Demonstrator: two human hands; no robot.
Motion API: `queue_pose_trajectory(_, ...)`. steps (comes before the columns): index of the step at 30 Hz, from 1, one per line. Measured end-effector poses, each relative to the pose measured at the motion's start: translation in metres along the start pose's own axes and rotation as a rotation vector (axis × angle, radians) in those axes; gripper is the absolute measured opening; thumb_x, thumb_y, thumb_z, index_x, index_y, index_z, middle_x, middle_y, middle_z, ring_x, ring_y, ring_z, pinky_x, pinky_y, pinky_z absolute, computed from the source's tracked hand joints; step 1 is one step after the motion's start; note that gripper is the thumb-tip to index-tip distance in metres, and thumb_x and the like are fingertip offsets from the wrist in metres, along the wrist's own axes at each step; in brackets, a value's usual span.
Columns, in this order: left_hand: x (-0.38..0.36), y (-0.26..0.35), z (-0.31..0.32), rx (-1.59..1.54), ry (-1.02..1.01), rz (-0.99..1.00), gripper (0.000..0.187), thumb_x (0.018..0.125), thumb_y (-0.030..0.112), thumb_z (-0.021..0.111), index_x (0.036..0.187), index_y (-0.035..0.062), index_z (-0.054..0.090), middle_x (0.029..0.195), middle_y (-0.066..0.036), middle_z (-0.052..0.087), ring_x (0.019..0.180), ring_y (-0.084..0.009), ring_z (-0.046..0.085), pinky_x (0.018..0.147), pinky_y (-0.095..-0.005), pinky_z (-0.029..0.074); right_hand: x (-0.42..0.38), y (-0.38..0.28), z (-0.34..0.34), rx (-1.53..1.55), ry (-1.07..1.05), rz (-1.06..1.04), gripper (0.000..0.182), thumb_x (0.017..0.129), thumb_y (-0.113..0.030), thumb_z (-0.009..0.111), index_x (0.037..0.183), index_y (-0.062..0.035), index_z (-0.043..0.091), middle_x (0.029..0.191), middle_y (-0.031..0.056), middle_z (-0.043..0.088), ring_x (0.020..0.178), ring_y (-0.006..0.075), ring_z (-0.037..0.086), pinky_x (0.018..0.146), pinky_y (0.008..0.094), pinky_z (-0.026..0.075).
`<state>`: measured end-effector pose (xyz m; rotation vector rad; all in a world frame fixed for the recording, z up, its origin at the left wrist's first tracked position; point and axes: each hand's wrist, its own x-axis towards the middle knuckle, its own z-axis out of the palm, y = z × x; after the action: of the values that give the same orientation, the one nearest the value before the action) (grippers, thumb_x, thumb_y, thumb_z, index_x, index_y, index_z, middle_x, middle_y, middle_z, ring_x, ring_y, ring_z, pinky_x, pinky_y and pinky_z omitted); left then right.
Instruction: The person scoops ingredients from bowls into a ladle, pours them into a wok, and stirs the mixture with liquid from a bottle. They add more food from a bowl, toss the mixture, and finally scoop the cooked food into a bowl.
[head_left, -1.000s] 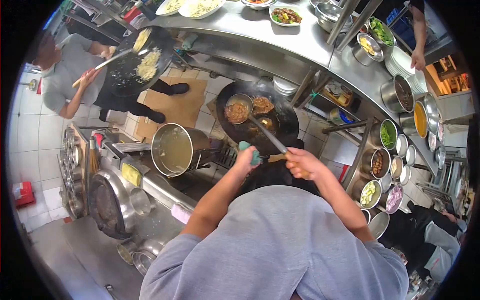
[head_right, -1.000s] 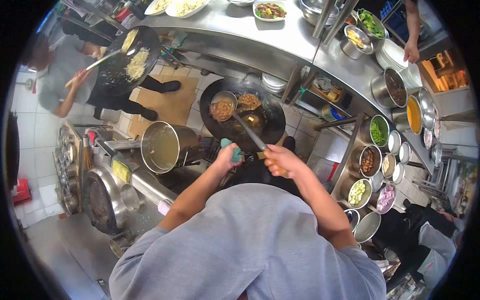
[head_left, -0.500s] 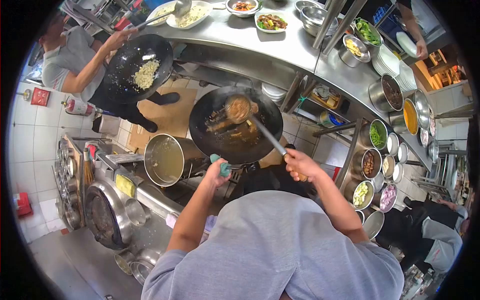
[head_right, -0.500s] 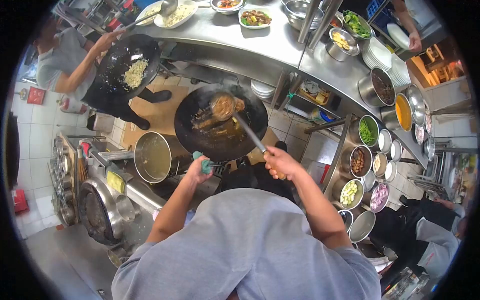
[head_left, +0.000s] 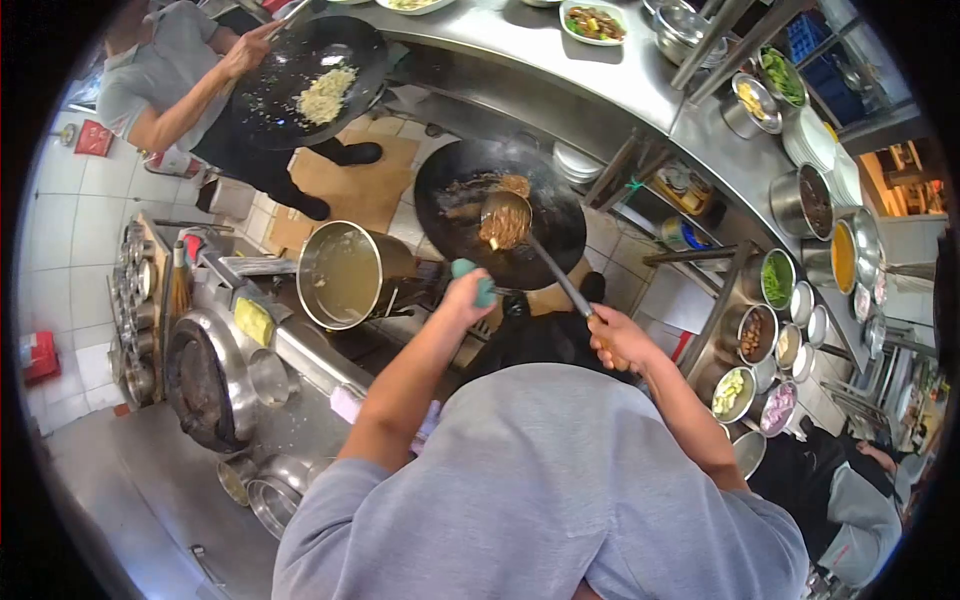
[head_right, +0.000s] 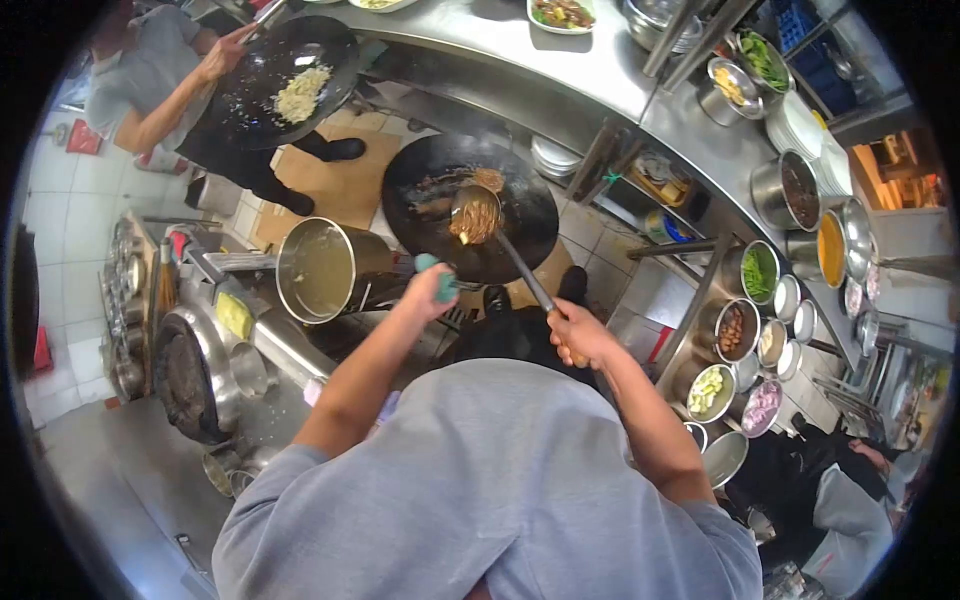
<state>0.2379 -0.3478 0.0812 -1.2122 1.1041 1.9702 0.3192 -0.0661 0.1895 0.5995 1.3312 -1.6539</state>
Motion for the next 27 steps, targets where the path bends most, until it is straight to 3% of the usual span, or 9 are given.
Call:
queue_pose_trajectory(3,0.023,-0.024,0.017,0.053,0.08,0.056,0.013,0.072,0.013,0.06,0.08,0.0125,0.05,0.07,-0.005,0.05,0.059,-0.02,0.051,0.05,-0.0363,0.043,-0.016,0.004,0.007,0.33,-0.208,0.062,0.029,0.094,-0.02,0.045,0.122,-0.0165,0.042,0.064,-0.0002,0.04,0.042,0.0068,0.037,0.033,0.02,0.032)
queue_pose_trajectory(4,0.031,-0.033,0.015,0.147,0.134,0.065,0.022,0.073,0.018,0.061,0.091,0.0145,0.049,0.081,-0.006,0.053,0.072,-0.0225,0.054,0.06,-0.0433,0.048,-0.019,0.01,-0.002,0.503,-0.34,0.09,0.029,0.094,-0.02,0.046,0.123,-0.0171,0.042,0.065,0.0004,0.04,0.041,0.0062,0.036,0.033,0.0186,0.03)
queue_pose_trajectory(8,0.011,-0.036,0.006,0.179,0.157,0.069,0.023,0.073,0.018,0.061,0.091,0.0131,0.049,0.082,-0.006,0.053,0.074,-0.0222,0.054,0.06,-0.0423,0.048,-0.027,0.043,-0.031,0.857,-0.574,0.116,0.031,0.093,-0.02,0.048,0.124,-0.0178,0.042,0.067,0.0024,0.04,0.041,0.005,0.035,0.032,0.0173,0.028)
queue_pose_trajectory(11,0.007,-0.024,-0.018,0.11,0.064,0.0,0.019,0.072,0.017,0.062,0.087,0.0123,0.05,0.08,-0.005,0.053,0.07,-0.0213,0.054,0.059,-0.0398,0.047,-0.012,0.038,-0.022,0.689,-0.407,0.048,0.031,0.092,-0.019,0.05,0.122,-0.0173,0.042,0.069,0.0048,0.043,0.043,0.0055,0.035,0.033,0.0171,0.029)
queue_pose_trajectory(16,-0.015,-0.011,-0.048,-0.025,-0.085,-0.117,0.015,0.072,0.021,0.064,0.079,0.0156,0.052,0.069,-0.002,0.052,0.061,-0.0178,0.053,0.056,-0.0326,0.047,-0.026,-0.014,-0.002,0.611,-0.354,0.06,0.027,0.093,-0.019,0.05,0.118,-0.0169,0.041,0.07,0.0033,0.043,0.044,0.0058,0.036,0.036,0.0183,0.031)
queue_pose_trajectory(23,-0.023,-0.029,-0.024,-0.091,-0.2,-0.125,0.019,0.074,0.023,0.058,0.082,0.0066,0.052,0.067,-0.009,0.056,0.055,-0.0206,0.057,0.044,-0.0297,0.048,-0.107,-0.117,-0.017,0.36,-0.144,-0.253,0.014,0.093,-0.022,0.049,0.102,-0.0148,0.042,0.067,-0.0001,0.041,0.043,0.0038,0.035,0.036,0.0178,0.03)
queue_pose_trajectory(24,-0.02,-0.028,-0.021,-0.096,-0.202,-0.126,0.019,0.074,0.023,0.058,0.082,0.0066,0.052,0.067,-0.009,0.056,0.055,-0.0206,0.057,0.044,-0.0297,0.048,-0.111,-0.131,-0.021,0.32,-0.101,-0.316,0.015,0.092,-0.021,0.05,0.104,-0.0145,0.043,0.066,0.0001,0.042,0.042,0.0041,0.035,0.035,0.0185,0.031)
queue_pose_trajectory(25,-0.019,-0.028,-0.018,-0.099,-0.199,-0.146,0.018,0.075,0.023,0.058,0.082,0.0068,0.051,0.067,-0.009,0.056,0.055,-0.0207,0.057,0.044,-0.0298,0.048,-0.109,-0.142,-0.029,0.341,-0.082,-0.349,0.033,0.091,-0.016,0.051,0.122,-0.0171,0.039,0.066,0.0025,0.045,0.04,0.005,0.037,0.033,0.0191,0.03)
queue_pose_trajectory(27,-0.019,-0.027,-0.014,-0.106,-0.197,-0.165,0.018,0.075,0.022,0.057,0.082,0.007,0.051,0.067,-0.009,0.056,0.056,-0.0209,0.057,0.045,-0.03,0.049,-0.109,-0.17,-0.03,0.223,0.059,-0.451,0.039,0.09,-0.015,0.05,0.126,-0.0124,0.036,0.066,0.0016,0.045,0.04,0.0051,0.038,0.033,0.0196,0.031)
